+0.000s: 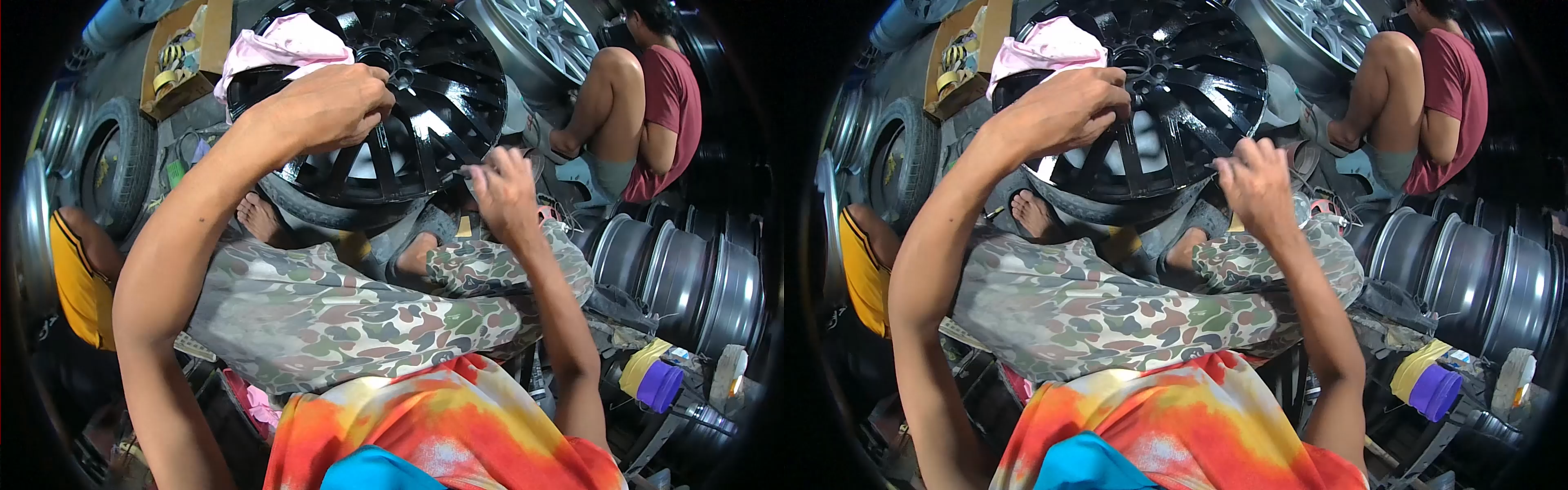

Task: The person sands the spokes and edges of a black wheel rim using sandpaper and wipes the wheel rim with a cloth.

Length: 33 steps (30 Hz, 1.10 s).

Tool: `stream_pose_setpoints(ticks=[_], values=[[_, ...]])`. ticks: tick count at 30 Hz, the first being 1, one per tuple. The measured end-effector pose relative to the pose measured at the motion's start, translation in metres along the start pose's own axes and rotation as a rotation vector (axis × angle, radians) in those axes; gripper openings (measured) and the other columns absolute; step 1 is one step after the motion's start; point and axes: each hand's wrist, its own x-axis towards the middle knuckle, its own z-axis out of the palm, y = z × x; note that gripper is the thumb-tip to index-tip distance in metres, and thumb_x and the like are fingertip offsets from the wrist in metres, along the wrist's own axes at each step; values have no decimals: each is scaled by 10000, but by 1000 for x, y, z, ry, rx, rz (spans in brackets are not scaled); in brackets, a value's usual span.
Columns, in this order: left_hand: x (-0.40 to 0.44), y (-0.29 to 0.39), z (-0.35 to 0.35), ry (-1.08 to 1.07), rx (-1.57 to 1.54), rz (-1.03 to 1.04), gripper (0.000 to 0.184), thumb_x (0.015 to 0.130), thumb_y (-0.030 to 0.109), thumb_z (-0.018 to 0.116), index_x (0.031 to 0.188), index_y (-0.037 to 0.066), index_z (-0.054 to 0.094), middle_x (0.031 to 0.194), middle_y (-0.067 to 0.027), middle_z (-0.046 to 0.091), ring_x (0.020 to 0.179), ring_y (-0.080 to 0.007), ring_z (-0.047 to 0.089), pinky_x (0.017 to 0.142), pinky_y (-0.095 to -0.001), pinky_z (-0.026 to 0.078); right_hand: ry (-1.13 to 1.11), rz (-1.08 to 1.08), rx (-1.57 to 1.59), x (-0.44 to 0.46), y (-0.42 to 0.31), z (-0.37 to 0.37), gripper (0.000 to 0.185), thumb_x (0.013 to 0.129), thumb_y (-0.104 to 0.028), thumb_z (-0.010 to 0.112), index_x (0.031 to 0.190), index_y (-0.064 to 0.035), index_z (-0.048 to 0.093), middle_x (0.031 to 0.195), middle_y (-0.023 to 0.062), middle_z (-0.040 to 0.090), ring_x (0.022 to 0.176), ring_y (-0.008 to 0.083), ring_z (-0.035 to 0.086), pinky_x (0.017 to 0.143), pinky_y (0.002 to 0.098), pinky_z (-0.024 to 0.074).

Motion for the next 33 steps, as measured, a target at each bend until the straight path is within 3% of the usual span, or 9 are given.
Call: stream_pose_setpoints(ticks=[3, 9, 13, 16, 19, 21, 24, 28, 33], values=[[0, -2, -6, -21, -4, -55, 160, 896, 63, 618, 977, -15, 731, 1033, -174, 655, 978, -389, 677, 882, -482, 538, 2, 4, 130, -8, -31, 12, 130, 920, -159, 733, 940, -34, 765, 918, 60, 553, 891, 251, 542, 775, 407, 426], [-3, -9, -8, 36, 15, -36, 177, 898, 77, 620, 987, -28, 732, 1032, -182, 663, 979, -391, 673, 896, -468, 537, -48, 24, -19, -7, -4, 0, 216, 949, -207, 707, 1075, -49, 785, 936, 51, 532, 904, 231, 530, 783, 389, 414], [-5, -16, -8, 48, 23, -57, 187, 902, 78, 615, 993, -29, 738, 1025, -188, 671, 988, -392, 672, 907, -460, 534, -33, 67, 183, -11, -25, 13, 247, 967, -217, 687, 1135, -67, 789, 944, 52, 536, 918, 231, 525, 791, 389, 407], [0, -21, -4, 22, 28, -53, 189, 903, 77, 612, 993, -26, 743, 1024, -194, 675, 994, -392, 674, 919, -453, 532, -115, 64, -14, 0, -12, 10, 268, 975, -239, 674, 1101, -31, 788, 971, 68, 567, 956, 241, 534, 816, 397, 416], [-2, -25, -9, -32, 37, -112, 199, 910, 82, 599, 987, -26, 747, 1035, -205, 686, 1009, -397, 675, 948, -446, 526, -114, 32, 78, 2, -27, 13, 253, 985, -236, 660, 1087, -50, 798, 960, 71, 563, 940, 249, 528, 806, 407, 412], [-4, -29, -10, 42, -7, -102, 217, 914, 88, 586, 996, -30, 749, 1055, -212, 696, 1028, -404, 671, 972, -445, 518, -103, 40, 93, -2, -20, 7, 256, 1006, -228, 635, 1083, -47, 799, 953, 75, 561, 933, 258, 527, 799, 419, 406], [-5, -31, -21, -40, -70, -172, 237, 909, 91, 573, 1007, -35, 749, 1081, -225, 708, 1045, -405, 670, 992, -438, 509, -79, 288, 225, -13, -20, 1, 291, 1052, -213, 576, 1076, -15, 788, 953, 105, 578, 925, 280, 537, 795, 426, 401], [-6, -37, -21, -23, -39, -173, 252, 897, 93, 561, 1003, -42, 746, 1064, -225, 708, 1025, -386, 679, 964, -434, 519, 100, 603, 419, 6, -62, 28, 396, 1081, -241, 512, 921, 49, 729, 919, 190, 599, 939, 379, 593, 834, 515, 428], [7, -26, -17, -69, -69, -165, 254, 905, 105, 564, 1002, -44, 745, 1029, -224, 704, 1005, -384, 680, 935, -429, 528, 157, 643, 279, 45, -59, 51, 444, 1081, -246, 509, 779, 49, 647, 947, 219, 612, 964, 415, 586, 851, 547, 428]])
